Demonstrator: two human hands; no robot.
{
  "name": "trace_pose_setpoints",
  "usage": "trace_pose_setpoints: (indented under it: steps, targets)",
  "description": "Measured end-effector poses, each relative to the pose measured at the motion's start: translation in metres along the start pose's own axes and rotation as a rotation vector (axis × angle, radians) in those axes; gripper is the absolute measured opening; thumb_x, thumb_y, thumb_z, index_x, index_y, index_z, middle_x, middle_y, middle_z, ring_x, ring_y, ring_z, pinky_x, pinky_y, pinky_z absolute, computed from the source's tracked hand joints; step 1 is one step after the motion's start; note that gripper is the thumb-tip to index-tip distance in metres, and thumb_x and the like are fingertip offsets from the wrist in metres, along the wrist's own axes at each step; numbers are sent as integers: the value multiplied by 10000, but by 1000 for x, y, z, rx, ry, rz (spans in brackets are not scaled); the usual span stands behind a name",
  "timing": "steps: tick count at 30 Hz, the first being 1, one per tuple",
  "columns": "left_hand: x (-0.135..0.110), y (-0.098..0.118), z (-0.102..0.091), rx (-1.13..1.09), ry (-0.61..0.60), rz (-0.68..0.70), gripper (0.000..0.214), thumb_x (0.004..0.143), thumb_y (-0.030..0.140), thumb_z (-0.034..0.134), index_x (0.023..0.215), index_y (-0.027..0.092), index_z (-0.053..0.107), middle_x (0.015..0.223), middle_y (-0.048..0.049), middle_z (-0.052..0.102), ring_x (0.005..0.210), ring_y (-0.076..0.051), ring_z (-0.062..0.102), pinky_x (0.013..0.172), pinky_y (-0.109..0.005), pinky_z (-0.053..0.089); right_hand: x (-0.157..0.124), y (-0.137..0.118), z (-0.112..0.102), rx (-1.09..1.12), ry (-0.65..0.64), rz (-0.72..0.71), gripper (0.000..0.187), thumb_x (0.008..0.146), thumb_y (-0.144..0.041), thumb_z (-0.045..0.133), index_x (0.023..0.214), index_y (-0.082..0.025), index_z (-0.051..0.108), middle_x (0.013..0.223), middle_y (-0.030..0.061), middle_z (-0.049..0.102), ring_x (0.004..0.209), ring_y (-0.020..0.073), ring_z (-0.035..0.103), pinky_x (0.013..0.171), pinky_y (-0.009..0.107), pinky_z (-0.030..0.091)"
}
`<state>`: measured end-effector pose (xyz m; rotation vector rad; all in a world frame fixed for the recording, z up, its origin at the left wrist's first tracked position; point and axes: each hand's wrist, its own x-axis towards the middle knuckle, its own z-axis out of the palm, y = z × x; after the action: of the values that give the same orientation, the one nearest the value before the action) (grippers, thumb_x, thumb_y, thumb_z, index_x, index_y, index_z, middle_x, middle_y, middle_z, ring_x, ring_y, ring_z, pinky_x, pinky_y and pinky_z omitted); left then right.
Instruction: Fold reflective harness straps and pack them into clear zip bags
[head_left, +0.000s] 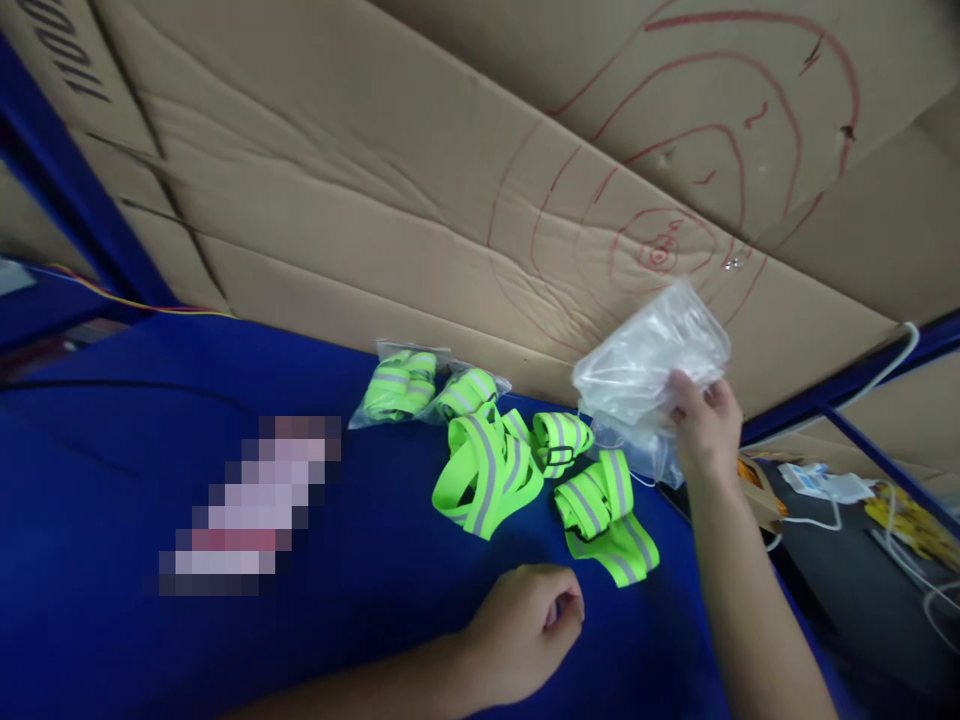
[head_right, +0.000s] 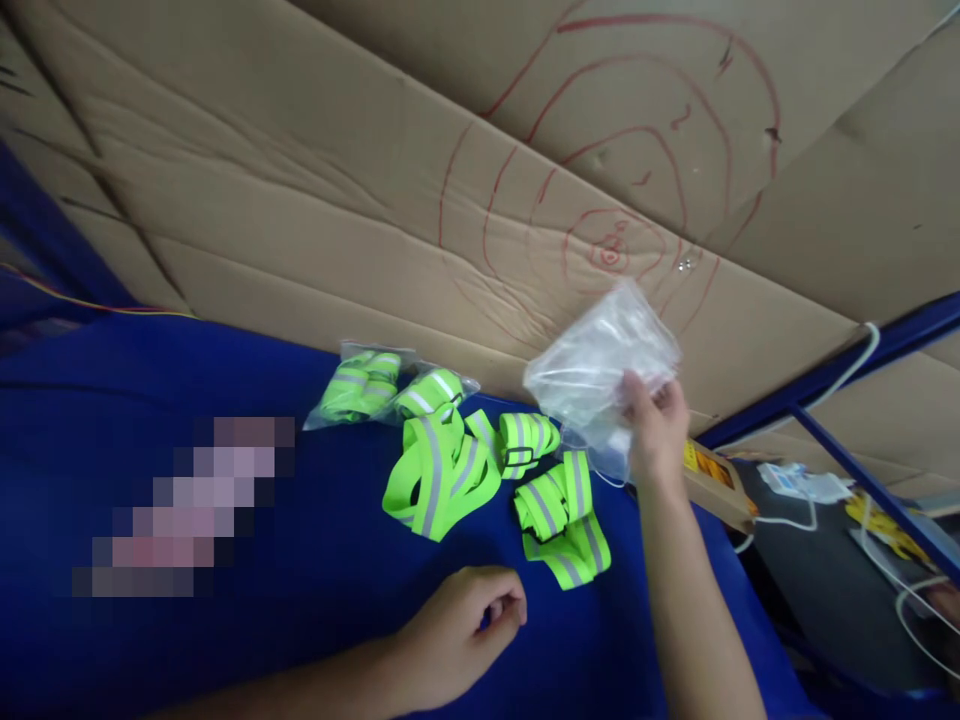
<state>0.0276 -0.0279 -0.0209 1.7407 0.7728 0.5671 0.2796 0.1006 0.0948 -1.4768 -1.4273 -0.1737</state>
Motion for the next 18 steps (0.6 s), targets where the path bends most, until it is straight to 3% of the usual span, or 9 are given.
trace_pose_setpoints:
  steps: [3,6,7,10,13,16,18]
  targets:
    - [-3,1,4,86,4,2,192,915,248,569,811,203,724,746,-21,737,727,-163,657,695,-269,408,-6,33,-52,-91,254,10,368,885,-529,641,984,-174,634,835,58,681,703,211,656,655,362,544]
    - [-3,1,3,81,-13,18,205,931,246,542,839,206,720,771,-14,733,728,-146,652,687,-251,408,-18,50,-91,-253,500,-88,307,903,-386,620,1108,-158,619,1055,148,651,963,296,641,883,502,501]
    - [-2,1,2,67,-16,21,205,935,248,537,847,204,717,777,-11,729,720,-138,648,676,-242,408,-23,53,-98,-367,472,-174,289,904,-340,614,1114,-143,634,1092,181,648,1046,330,621,946,537,467]
    - [1,-1,-1,52,-2,22,195,932,250,539,838,199,701,774,-5,713,704,-127,637,658,-227,406,-39,61,-90,-648,52,-403,227,905,-279,615,1069,-152,710,1088,186,708,1087,352,635,980,529,458]
    - [1,-3,-2,76,8,37,181,927,241,544,827,202,690,770,0,711,702,-126,637,659,-225,402,-57,71,-60,-674,-380,-450,300,915,-255,625,1189,-227,744,1088,110,766,1029,287,696,929,425,503]
    - [0,-3,-1,100,5,66,181,931,234,537,825,202,680,766,1,706,696,-123,631,652,-225,395,-68,81,-39,-673,-634,-438,418,927,-249,584,1329,-244,698,1185,106,770,1041,277,723,881,389,542]
    - [0,-4,0,112,3,89,171,927,224,537,821,202,670,760,2,701,694,-121,628,646,-223,389,-66,81,-40,-662,-722,-416,456,954,-243,525,1389,-259,661,1196,85,777,1033,258,742,842,356,567]
